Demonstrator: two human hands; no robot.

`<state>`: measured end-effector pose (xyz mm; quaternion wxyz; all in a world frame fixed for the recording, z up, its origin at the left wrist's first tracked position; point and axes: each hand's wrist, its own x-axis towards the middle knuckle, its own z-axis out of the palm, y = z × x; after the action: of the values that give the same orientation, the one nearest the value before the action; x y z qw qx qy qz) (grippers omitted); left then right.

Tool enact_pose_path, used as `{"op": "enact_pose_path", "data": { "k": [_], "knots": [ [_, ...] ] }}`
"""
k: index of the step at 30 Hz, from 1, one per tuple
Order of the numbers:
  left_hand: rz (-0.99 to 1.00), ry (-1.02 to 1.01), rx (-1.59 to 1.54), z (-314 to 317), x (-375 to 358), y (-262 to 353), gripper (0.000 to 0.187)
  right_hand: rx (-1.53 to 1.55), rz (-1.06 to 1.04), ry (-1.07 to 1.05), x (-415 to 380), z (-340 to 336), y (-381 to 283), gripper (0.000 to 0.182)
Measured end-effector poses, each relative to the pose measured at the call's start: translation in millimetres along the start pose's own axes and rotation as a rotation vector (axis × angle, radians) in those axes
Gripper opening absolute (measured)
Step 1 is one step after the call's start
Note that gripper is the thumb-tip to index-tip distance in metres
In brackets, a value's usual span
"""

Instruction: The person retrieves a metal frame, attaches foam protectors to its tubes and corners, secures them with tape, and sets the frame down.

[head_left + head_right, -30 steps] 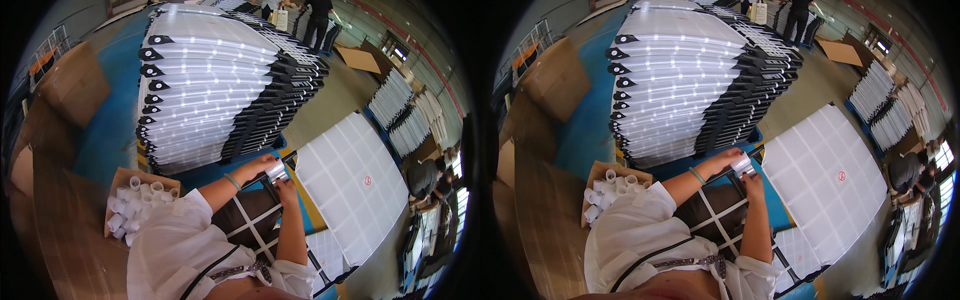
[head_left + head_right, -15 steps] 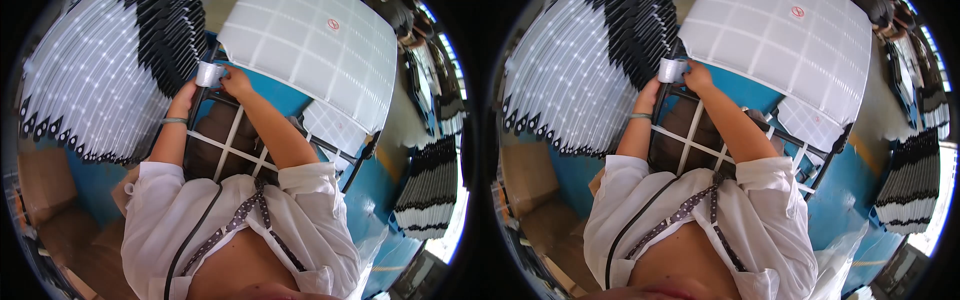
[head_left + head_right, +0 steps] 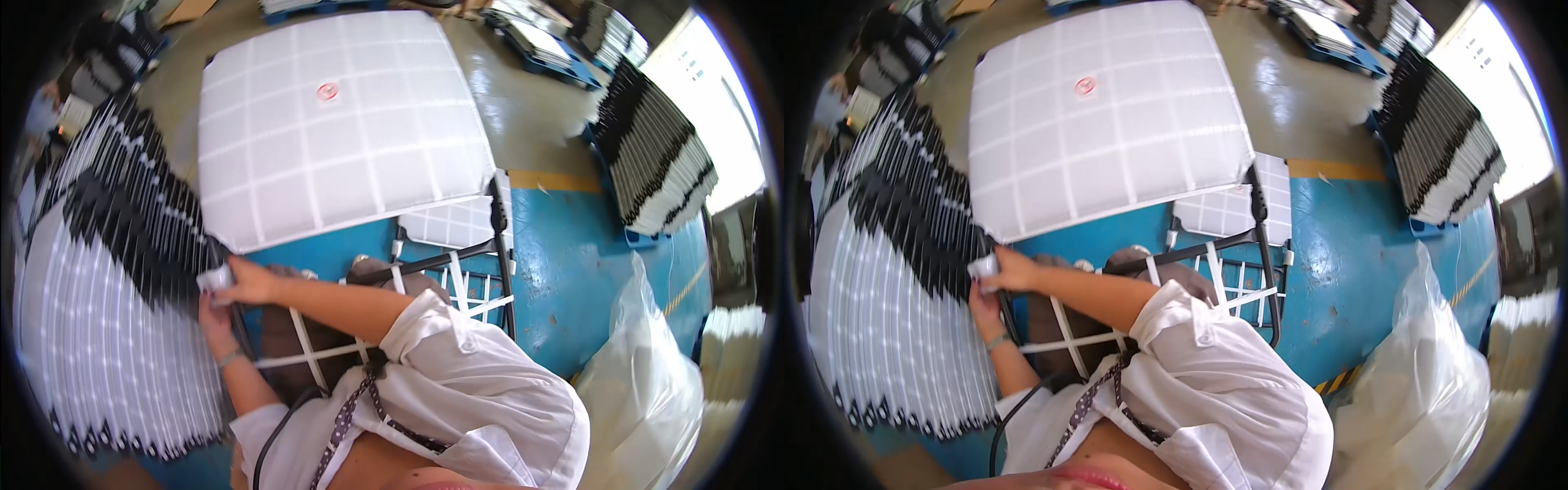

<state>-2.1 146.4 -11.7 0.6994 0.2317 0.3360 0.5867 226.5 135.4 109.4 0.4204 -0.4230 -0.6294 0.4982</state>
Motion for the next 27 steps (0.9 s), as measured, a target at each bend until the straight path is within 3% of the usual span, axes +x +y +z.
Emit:
{"op": "enact_pose_path", "data": {
  "k": [3, 4, 7, 11, 12, 13, 14, 15, 16, 17, 20, 23, 25, 27],
  "knots": [
    [-0.015, -0.034, -0.01, 3.9, -1.3, 8.9, 0.047, -0.148, 0.008, 0.214, 6.4, 25.5, 1.3, 0.062],
    [0.02, 0.05, 0.056, 24.9, -6.9, 14.2, 0.048, -0.145, -0.027, 0.239, 10.5, 29.1, 5.0, 0.063],
    [0.097, -0.073, 0.134, 46.1, -16.2, 18.6, 0.048, -0.13, -0.014, 0.167, 8.4, 24.0, 4.4, 0.059],
    [0.345, -0.07, 0.129, 30.1, -28.6, 15.4, 0.06, -0.077, -0.005, 0.094, 3.8, 25.2, 5.6, 0.059],
    [0.3, -0.117, -0.109, 47.0, -50.6, 28.8, 0.069, -0.05, -0.048, 0.105, 2.5, 25.7, 5.7, 0.059],
    [0.301, -0.421, -0.402, 67.8, -65.3, 43.7, 0.07, 0.041, 0.041, 0.069, 6.5, 24.7, 5.4, 0.06],
    [0.406, -0.594, -0.522, 76.1, -77.7, 56.8, 0.069, 0.136, 0.135, 0.034, 9.8, 24.7, 5.8, 0.062],
    [0.54, -0.692, -0.514, 90.4, -90.7, 70.4, 0.066, 0.229, 0.229, -0.001, 12.4, 23.3, 6.3, 0.064],
    [0.528, -0.696, -0.461, 87.0, -101.7, 79.5, 0.07, 0.355, 0.266, -0.049, 14.1, 22.2, 5.3, 0.06],
    [0.52, -0.699, -0.407, 83.1, -111.6, 85.1, 0.074, 0.357, 0.242, -0.072, 11.9, 23.3, 3.6, 0.056],
    [0.556, -0.454, -0.305, 121.6, -136.4, 71.0, 0.08, 0.387, 0.164, -0.128, -1.9, 31.0, -24.6, 0.042],
    [0.475, -0.624, -0.381, 141.1, -126.5, 47.3, 0.084, 0.313, -0.068, -0.146, -12.5, 58.5, -30.8, 0.04],
    [0.417, -0.519, -0.374, 148.5, -117.0, 34.0, 0.079, 0.303, 0.021, -0.35, -18.8, 61.3, -32.9, 0.033],
    [0.327, -0.586, -0.373, 168.3, -114.6, 30.5, 0.077, 0.101, -0.268, -0.326, -12.9, 80.5, -6.9, 0.03]
  ]
}}
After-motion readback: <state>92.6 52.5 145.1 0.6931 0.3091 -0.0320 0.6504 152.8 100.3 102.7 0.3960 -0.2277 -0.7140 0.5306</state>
